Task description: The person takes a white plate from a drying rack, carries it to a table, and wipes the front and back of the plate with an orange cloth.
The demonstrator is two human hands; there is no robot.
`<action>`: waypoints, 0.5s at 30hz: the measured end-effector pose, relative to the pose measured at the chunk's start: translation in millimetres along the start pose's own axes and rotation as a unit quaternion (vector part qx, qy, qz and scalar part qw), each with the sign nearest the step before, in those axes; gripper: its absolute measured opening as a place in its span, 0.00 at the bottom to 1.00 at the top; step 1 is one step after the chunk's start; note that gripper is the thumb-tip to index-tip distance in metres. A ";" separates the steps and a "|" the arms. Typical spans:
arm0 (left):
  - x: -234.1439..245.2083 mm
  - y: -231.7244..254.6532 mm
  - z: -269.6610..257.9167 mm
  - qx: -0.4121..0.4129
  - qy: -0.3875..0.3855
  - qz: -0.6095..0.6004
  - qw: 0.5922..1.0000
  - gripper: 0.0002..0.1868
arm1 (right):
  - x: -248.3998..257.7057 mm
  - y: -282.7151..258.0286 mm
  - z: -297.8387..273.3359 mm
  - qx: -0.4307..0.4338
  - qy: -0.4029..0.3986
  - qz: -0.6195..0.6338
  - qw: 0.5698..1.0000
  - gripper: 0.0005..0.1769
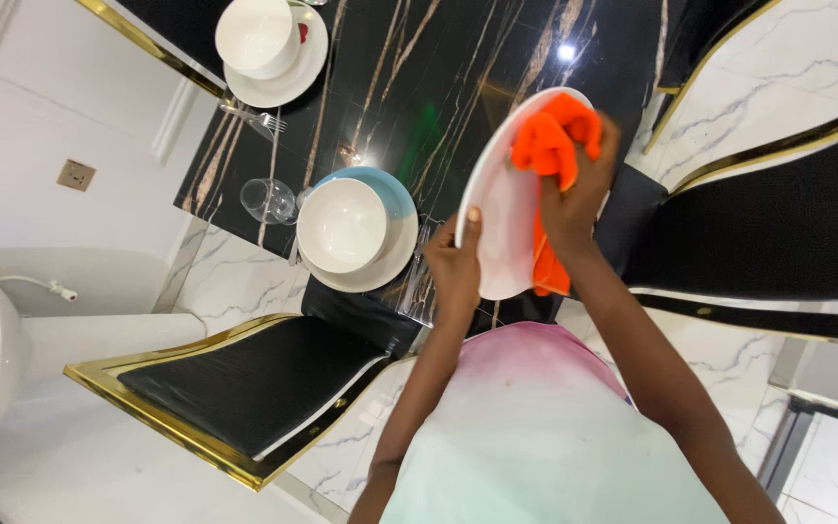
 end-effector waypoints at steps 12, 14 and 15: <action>41.4 5.9 26.4 0.068 0.064 -0.160 0.983 0.18 | -26.4 40.1 -53.7 -0.093 -0.076 -0.047 0.992 0.33; 40.6 2.2 25.3 0.092 0.058 -0.173 0.979 0.18 | -24.7 46.4 -39.4 -0.122 -0.053 -0.062 0.989 0.33; 38.4 -0.9 25.5 0.092 0.060 -0.174 0.978 0.18 | -27.1 42.7 -34.7 -0.138 -0.048 -0.064 0.987 0.33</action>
Point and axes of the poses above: each hand's wrist, its own z-axis towards the middle knuckle, its own x-axis out of the back of the hand, y = z × x, the point moved 8 cm from there along z, towards the middle knuckle, and after that the axes turned 14 degrees about z, right-handed, at the moved point
